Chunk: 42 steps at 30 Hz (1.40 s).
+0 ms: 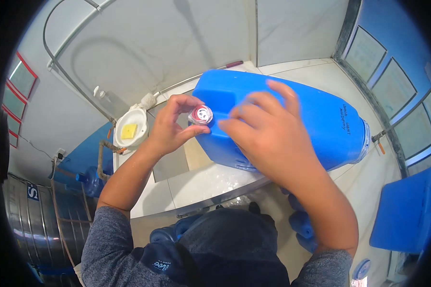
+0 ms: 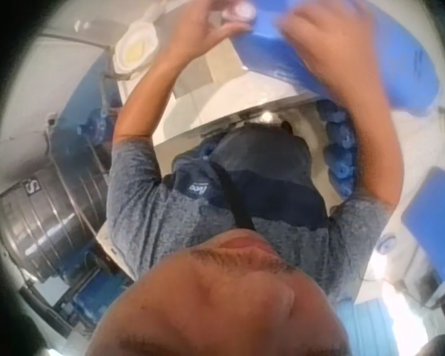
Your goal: The person cleans large blue and green plastic water containers in a tiled room. They rinse the containers with water, scrub the exterior with a sponge, and use a toothbrush to clean the cap area. The person then refills the containers from a tap and places them on the floor.
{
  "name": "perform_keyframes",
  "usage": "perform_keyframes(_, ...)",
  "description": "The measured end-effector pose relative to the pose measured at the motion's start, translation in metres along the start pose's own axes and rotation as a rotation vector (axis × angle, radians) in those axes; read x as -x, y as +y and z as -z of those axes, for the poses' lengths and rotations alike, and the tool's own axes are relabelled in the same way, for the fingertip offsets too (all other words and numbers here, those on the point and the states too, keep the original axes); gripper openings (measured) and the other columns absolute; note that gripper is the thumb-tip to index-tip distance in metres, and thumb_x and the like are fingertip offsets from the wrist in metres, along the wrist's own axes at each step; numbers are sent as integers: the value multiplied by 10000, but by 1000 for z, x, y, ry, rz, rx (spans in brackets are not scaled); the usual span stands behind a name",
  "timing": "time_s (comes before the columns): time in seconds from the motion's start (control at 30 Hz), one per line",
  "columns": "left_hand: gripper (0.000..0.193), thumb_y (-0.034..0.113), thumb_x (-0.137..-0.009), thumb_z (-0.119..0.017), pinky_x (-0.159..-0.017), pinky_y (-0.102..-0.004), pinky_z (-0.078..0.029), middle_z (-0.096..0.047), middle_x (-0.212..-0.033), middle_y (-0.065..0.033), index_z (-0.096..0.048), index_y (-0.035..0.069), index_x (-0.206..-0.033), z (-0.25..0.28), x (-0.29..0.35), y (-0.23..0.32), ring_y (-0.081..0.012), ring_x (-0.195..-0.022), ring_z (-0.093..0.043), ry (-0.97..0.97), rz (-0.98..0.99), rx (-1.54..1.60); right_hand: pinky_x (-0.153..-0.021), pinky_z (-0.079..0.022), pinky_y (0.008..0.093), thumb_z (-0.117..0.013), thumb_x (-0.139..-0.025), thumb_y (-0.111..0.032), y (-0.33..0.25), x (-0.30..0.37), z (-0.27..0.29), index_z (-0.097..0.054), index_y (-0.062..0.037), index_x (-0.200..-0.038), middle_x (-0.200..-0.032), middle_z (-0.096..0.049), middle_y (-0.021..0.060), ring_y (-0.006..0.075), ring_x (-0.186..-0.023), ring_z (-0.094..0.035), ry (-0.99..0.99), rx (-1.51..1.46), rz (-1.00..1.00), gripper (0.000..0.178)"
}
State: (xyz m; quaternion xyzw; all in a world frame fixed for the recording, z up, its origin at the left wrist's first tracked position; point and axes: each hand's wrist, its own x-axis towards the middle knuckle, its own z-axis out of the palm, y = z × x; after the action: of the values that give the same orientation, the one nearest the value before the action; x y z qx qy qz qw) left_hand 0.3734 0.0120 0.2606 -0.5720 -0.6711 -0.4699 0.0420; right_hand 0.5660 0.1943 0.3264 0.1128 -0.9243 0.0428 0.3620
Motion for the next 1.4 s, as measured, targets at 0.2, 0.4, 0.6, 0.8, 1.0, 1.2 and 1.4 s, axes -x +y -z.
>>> perform_keyframes(0.2, 612, 262, -728, -907, -883, -353, -564, -675, -1106, -108, -539, 37, -1162, 4, 9, -2, -239, -970, -683, 3, -14, -40, -1127, -376, 519, -683, -741, -150, 14, -52, -39, -733, -143, -799, -779, -637, -33, 169, -923, -618, -167, -13, 329, 78)
perform_keyframes(0.4, 627, 267, -719, -909, -869, -360, -559, -672, -1097, -106, -532, 43, -1167, 2, 18, -4, -258, -971, -678, 43, -16, -3, -1103, -423, 472, -668, -708, -175, 23, -71, -42, -694, -122, -716, -739, -618, -27, 183, -883, -610, -243, -5, 654, 59)
perform_keyframes(0.6, 626, 237, -722, -901, -837, -376, -552, -669, -1094, -118, -521, 51, -1182, 2, 16, -2, -291, -959, -674, 50, -28, -37, -966, -457, 374, -675, -747, -192, 30, -82, -55, -695, -134, -734, -820, -670, -31, 183, -920, -611, -289, -28, 806, 63)
perform_keyframes(0.8, 633, 236, -744, -879, -818, -397, -548, -669, -1094, -137, -498, 51, -1215, -2, 17, -5, -318, -962, -671, 74, -40, -51, -865, -455, 340, -689, -758, -167, 29, -85, -61, -670, -132, -758, -836, -657, -5, 195, -916, -609, -451, -78, 633, 40)
perform_keyframes(1.0, 724, 252, -733, -897, -918, -394, -550, -680, -1150, -143, -457, 50, -1271, -6, 16, -4, -306, -1048, -680, 76, -23, -96, -867, -488, 405, -726, -772, -126, 15, -67, -42, -701, -88, -926, -938, -672, 42, 273, -892, -646, -520, -129, 127, 160)
perform_keyframes(1.2, 841, 310, -693, -912, -1004, -410, -516, -653, -1239, -141, -425, 58, -1330, 2, 18, -15, -307, -1136, -651, -54, -42, 100, -983, -502, 483, -771, -792, -141, -25, -26, -52, -696, -79, -1095, -1015, -690, 48, 263, -955, -669, -153, -44, -59, 319)
perform_keyframes(1.4, 918, 319, -670, -919, -1032, -422, -492, -634, -1276, -149, -404, 72, -1389, 6, 20, -23, -318, -1189, -621, -110, -116, 35, -1003, -485, 492, -759, -798, -178, -36, -15, -74, -667, -103, -924, -933, -676, 6, 202, -871, -657, 5, 40, -96, 173)
